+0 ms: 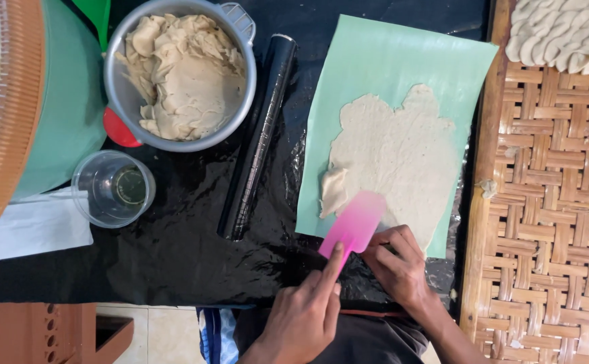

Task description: The person is flattening pieces of dough using a rolling pin on a green mat to make chips.

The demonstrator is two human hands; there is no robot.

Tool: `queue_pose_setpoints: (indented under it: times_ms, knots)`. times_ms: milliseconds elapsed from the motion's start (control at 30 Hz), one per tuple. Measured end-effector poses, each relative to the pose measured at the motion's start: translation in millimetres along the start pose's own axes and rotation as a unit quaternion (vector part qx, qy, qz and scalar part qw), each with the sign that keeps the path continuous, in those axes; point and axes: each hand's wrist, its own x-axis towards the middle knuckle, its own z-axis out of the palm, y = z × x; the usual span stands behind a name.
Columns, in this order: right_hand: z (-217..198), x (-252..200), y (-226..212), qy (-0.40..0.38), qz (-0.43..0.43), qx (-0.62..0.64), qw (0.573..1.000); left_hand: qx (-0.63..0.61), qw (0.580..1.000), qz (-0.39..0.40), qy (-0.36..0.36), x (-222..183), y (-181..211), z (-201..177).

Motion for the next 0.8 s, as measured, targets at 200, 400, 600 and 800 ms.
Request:
queue_pose_setpoints:
  times_ms: [200, 400, 600, 800]
  knots:
    - [6.4, -7.4, 6.9, 0.01, -0.002, -0.01, 1.0, -0.151, 0.983, 0.061, 0.088, 29.4, 6.4, 3.8]
    - [7.9, -7.6, 7.6, 0.012, -0.003, -0.015, 1.0, -0.193, 0.97, -0.088, 0.115, 29.7, -16.7, 25.1]
    - [9.8, -8.5, 8.8, 0.009, -0.005, -0.014, 1.0, -0.49, 0.809, -0.314, 0.086, 34.9, -30.2, 15.5]
    - [11.2, -9.2, 9.6, 0.009, -0.003, -0.025, 1.0, -0.552, 0.766, -0.318, 0.088, 29.9, -51.5, 17.4]
